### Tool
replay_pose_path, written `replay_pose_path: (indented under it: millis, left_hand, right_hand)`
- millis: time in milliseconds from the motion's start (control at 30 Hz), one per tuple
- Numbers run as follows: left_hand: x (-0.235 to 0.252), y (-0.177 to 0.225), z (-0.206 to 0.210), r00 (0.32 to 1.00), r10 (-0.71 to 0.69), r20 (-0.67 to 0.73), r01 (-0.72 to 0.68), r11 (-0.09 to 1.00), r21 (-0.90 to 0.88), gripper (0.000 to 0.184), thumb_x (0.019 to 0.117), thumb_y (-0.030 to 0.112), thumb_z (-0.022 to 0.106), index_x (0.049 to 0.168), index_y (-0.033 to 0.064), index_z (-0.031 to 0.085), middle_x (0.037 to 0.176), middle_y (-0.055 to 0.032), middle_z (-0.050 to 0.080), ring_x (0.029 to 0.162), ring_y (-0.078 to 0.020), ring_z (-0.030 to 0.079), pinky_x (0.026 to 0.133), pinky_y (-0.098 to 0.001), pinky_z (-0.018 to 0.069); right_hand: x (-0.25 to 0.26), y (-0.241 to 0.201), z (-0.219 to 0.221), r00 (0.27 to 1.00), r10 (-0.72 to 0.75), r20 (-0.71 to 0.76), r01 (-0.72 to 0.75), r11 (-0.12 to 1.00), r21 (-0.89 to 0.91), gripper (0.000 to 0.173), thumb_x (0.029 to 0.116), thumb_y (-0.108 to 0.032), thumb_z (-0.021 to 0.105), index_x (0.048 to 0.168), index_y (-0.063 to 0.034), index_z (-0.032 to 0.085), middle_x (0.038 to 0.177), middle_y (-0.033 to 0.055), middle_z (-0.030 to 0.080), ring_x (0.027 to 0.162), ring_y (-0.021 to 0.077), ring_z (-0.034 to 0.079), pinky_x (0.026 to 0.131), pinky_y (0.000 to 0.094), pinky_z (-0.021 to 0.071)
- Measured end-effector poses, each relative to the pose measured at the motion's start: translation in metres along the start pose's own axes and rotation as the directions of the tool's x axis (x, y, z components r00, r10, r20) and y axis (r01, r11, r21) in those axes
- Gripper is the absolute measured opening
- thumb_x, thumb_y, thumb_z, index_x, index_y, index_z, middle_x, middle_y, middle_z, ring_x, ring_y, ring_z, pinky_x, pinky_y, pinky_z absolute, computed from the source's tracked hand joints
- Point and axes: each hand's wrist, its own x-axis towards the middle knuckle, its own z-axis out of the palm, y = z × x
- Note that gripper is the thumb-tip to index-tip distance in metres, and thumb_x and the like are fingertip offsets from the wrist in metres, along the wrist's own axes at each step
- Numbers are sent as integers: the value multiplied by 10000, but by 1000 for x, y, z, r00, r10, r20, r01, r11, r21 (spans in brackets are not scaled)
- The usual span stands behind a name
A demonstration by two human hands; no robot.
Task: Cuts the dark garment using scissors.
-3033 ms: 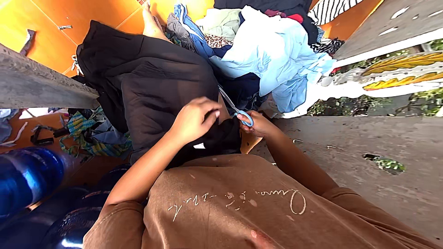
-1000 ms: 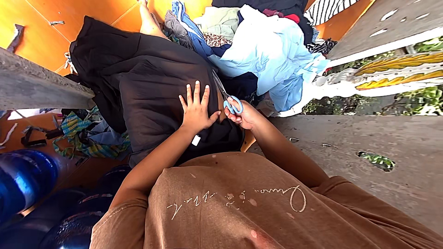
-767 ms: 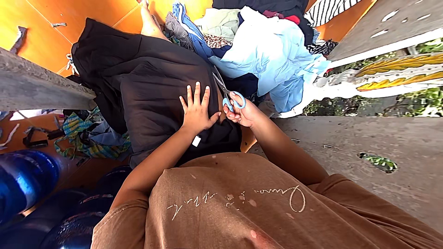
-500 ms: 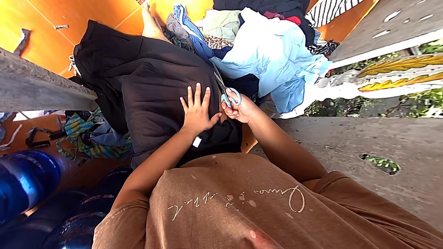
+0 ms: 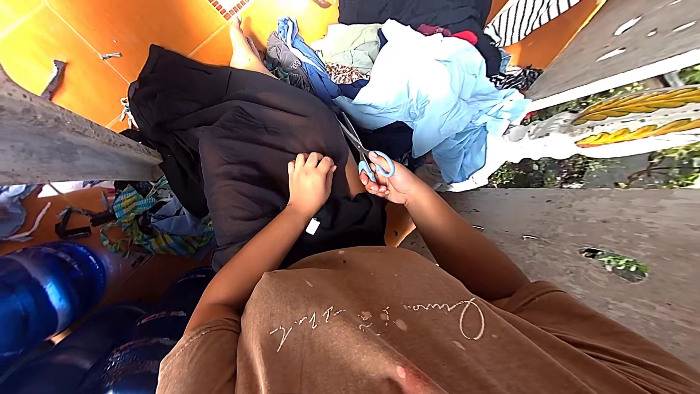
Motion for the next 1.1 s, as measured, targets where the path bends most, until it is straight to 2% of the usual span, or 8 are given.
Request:
replay_pose_path:
  millis: [67, 133, 267, 367, 500, 733, 1000, 1100]
  left_hand:
    - [-1, 1, 1, 998, 55, -26, -55, 998, 4, 140, 968, 109, 644, 943, 1, 730, 954, -172, 724, 951, -387, 691, 809, -554, 511]
    - [-4, 6, 0, 994, 107, -34, -107, 994, 2, 142, 963, 101, 631, 927, -12, 709, 901, -169, 716, 888, -357, 705, 840, -549, 510]
    - [-15, 20, -5, 981, 193, -12, -193, 981, 2, 138, 951, 112, 627, 902, 10, 707, 867, -142, 705, 840, -317, 698, 839, -529, 491]
    - [-21, 22, -3, 976, 219, 5, -219, 976, -13, 131, 943, 107, 628, 897, 13, 707, 866, -138, 708, 833, -308, 701, 830, -521, 492]
    - [-24, 18, 2, 975, 224, 14, -223, 974, -27, 128, 936, 103, 632, 898, 12, 713, 871, -144, 714, 841, -315, 707, 853, -533, 496]
    - [-22, 9, 9, 971, 240, -19, -241, 969, -50, 142, 921, 119, 625, 871, 17, 711, 838, -135, 713, 832, -308, 712, 901, -537, 488]
    - [-22, 6, 12, 967, 254, -24, -255, 965, -60, 157, 922, 136, 621, 865, 18, 708, 823, -131, 707, 822, -309, 708, 892, -544, 485]
    - [-21, 6, 11, 966, 255, -33, -256, 965, -58, 151, 919, 132, 625, 861, 21, 708, 820, -128, 708, 822, -307, 708, 890, -540, 482]
  right_hand:
    - [-5, 2, -5, 999, 12, -31, -12, 1000, -17, 559, 1123, -450, 200, 813, -123, 532, 590, -57, 519, 406, -38, 379, 392, 93, 290]
    - [-8, 3, -15, 999, 2, -38, -4, 999, -40, 548, 1127, -424, 207, 813, -120, 538, 578, -62, 515, 406, -39, 376, 394, 97, 284]
    - [-19, 0, -32, 995, -44, 84, 57, 984, -167, 490, 1110, -314, 215, 811, -122, 554, 584, -78, 533, 417, -55, 379, 410, 86, 290]
    - [-21, -5, -33, 994, -38, 100, 61, 970, -237, 476, 1101, -269, 265, 759, -125, 564, 555, -83, 519, 406, -57, 371, 404, 91, 284]
    - [-10, -14, -34, 995, -26, 101, 55, 952, -300, 488, 1108, -284, 296, 734, -119, 563, 523, -79, 506, 383, -53, 361, 384, 98, 274]
    - [-5, -39, -29, 996, -13, 83, 45, 920, -390, 490, 1118, -278, 295, 735, -106, 548, 500, -71, 465, 374, -41, 356, 377, 107, 269]
    - [0, -51, -14, 997, -25, 68, 52, 899, -434, 503, 1121, -291, 322, 715, -109, 558, 494, -72, 475, 372, -36, 362, 370, 119, 267]
    - [2, -56, 0, 999, -33, 11, 34, 880, -474, 491, 1121, -272, 367, 711, -97, 572, 494, -73, 478, 373, -29, 349, 374, 134, 259]
